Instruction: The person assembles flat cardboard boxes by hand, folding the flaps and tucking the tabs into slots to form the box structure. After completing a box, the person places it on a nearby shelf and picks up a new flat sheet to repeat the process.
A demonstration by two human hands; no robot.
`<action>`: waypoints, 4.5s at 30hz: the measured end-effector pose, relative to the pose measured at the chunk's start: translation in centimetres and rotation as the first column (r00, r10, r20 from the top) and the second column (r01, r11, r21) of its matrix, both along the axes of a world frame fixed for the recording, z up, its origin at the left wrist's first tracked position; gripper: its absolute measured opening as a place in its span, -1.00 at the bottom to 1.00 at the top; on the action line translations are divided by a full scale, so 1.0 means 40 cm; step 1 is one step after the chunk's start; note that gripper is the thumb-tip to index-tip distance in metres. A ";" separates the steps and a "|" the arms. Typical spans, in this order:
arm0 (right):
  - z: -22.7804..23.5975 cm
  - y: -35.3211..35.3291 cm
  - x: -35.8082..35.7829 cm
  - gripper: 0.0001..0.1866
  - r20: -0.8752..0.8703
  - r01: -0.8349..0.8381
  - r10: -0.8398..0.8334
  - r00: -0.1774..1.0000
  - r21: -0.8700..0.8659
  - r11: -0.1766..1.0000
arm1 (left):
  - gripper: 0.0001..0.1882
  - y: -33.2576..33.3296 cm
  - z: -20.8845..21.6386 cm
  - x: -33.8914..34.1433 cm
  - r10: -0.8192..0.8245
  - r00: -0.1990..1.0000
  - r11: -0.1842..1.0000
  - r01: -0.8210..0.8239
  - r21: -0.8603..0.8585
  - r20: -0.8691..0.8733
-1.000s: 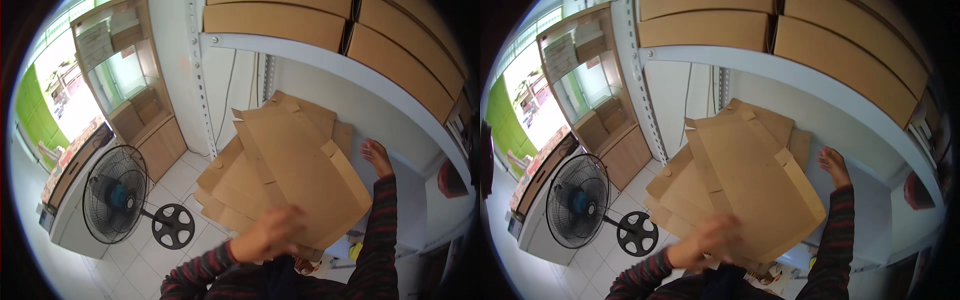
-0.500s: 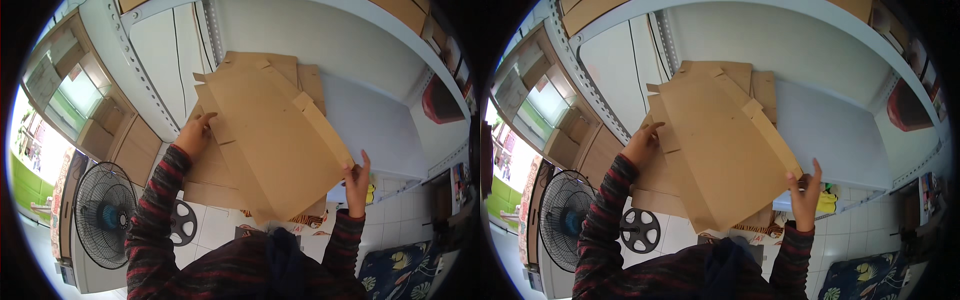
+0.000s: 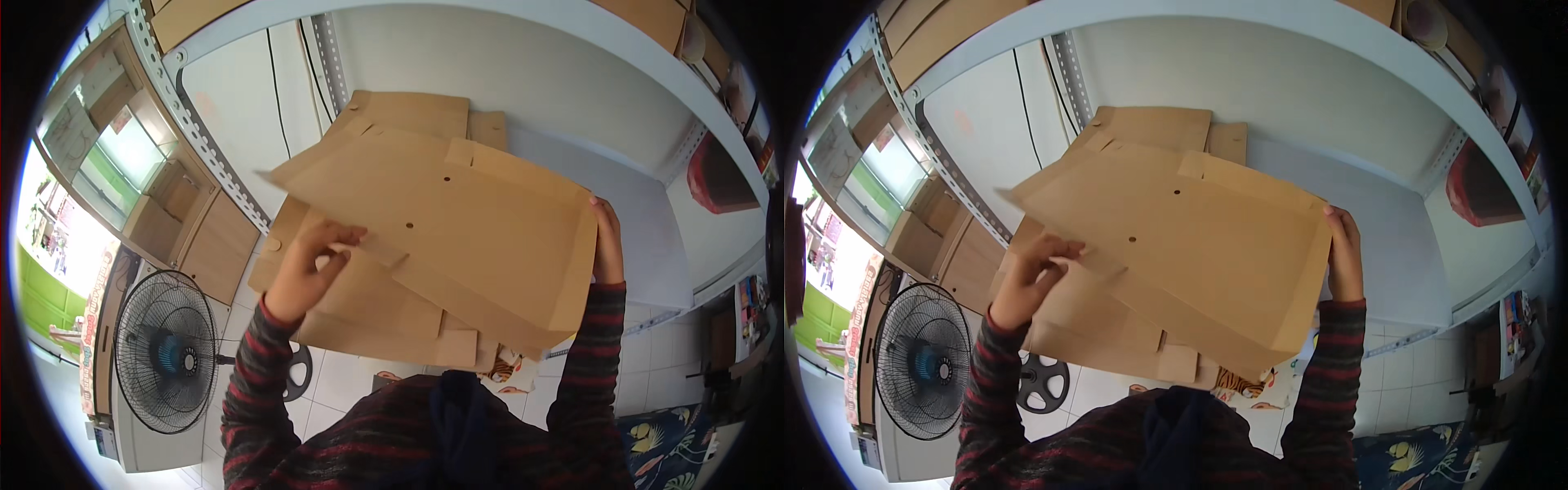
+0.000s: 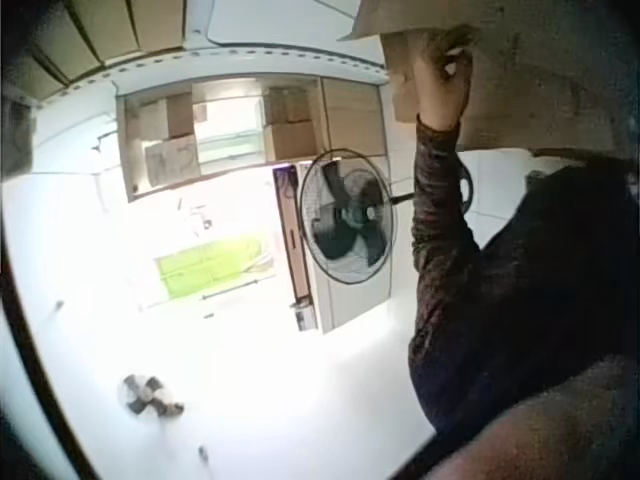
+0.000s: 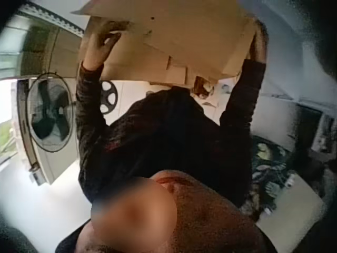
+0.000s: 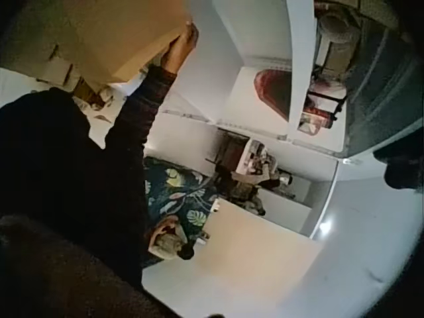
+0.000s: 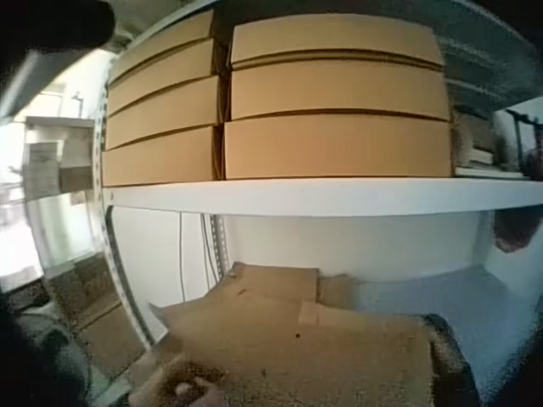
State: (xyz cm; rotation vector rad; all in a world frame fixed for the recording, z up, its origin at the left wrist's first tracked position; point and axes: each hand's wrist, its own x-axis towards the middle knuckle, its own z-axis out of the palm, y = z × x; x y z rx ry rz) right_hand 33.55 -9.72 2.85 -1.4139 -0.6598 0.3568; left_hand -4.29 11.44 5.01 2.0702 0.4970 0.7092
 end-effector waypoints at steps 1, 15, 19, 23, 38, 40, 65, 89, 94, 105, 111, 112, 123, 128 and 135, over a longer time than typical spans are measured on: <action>0.010 0.018 0.029 -0.58 -0.023 -0.041 0.041 0.999 0.003 0.999 | -0.65 -0.034 0.001 0.002 0.021 1.000 1.000 -0.022 0.012 0.014; -0.090 0.241 0.215 -0.48 0.459 -0.051 0.078 0.885 -0.072 0.996 | -0.51 -0.215 0.006 0.094 0.039 0.970 0.960 0.030 0.278 -0.239; 0.035 0.109 0.104 -0.64 0.408 -0.189 0.145 0.901 0.070 0.979 | -0.45 -0.213 0.033 0.180 -0.313 0.899 0.864 0.403 0.301 -0.305; 0.018 -0.100 -0.018 -0.84 0.320 -0.322 0.293 0.901 0.038 0.946 | -0.53 -0.210 0.057 0.282 -0.399 0.875 0.813 0.475 0.336 -0.274; -0.107 -0.119 -0.195 -0.83 0.884 0.061 0.005 0.468 -0.038 0.997 | -0.78 -0.221 -0.048 0.523 -0.521 0.849 0.734 0.502 0.458 -0.095; -0.103 -0.115 -0.193 -0.83 0.930 0.089 -0.032 0.366 -0.001 0.996 | -0.80 -0.207 -0.043 0.535 -0.497 0.866 0.752 0.465 0.468 -0.061; -0.120 -0.050 -0.193 -0.82 0.916 0.064 -0.291 0.275 0.285 0.956 | -0.91 -0.165 -0.022 0.499 -0.516 0.848 0.790 0.526 0.315 -0.122; -0.055 -0.055 -0.173 -0.86 0.882 0.185 -0.131 0.453 0.051 0.981 | -0.80 -0.180 -0.043 0.489 -0.433 0.876 0.761 0.482 0.434 -0.213; -0.062 -0.060 -0.136 -0.83 0.934 0.126 0.009 0.358 -0.057 0.990 | -0.88 -0.196 -0.054 0.492 -0.320 0.932 0.670 0.349 0.655 -0.170; -0.068 -0.046 -0.144 -0.94 0.904 0.159 0.091 0.419 -0.172 0.972 | -0.88 -0.216 -0.081 0.526 -0.271 0.955 0.659 0.278 0.699 -0.124; -0.058 -0.036 -0.125 -0.90 0.829 0.073 0.200 0.522 -0.277 0.958 | -0.84 -0.188 -0.066 0.544 -0.337 0.883 0.806 0.450 0.384 -0.326; -0.056 -0.033 -0.121 -0.90 0.813 0.053 0.218 0.540 -0.291 0.955 | -0.83 -0.177 -0.071 0.551 -0.362 0.873 0.807 0.469 0.358 -0.328; -0.067 -0.029 -0.099 -0.94 0.824 -0.021 0.213 0.525 -0.237 0.971 | -0.68 -0.139 0.006 0.445 -0.320 0.935 0.809 0.353 0.470 -0.152; -0.023 -0.006 -0.029 -0.93 0.906 0.080 0.160 0.392 -0.207 0.975 | -0.61 -0.015 0.026 0.234 -0.110 0.952 0.897 0.219 0.385 -0.284; 0.017 0.076 0.071 -0.92 0.952 -0.036 0.295 0.081 -0.293 0.956 | -0.28 -0.020 -0.053 0.100 0.133 0.884 0.937 0.034 0.347 -0.447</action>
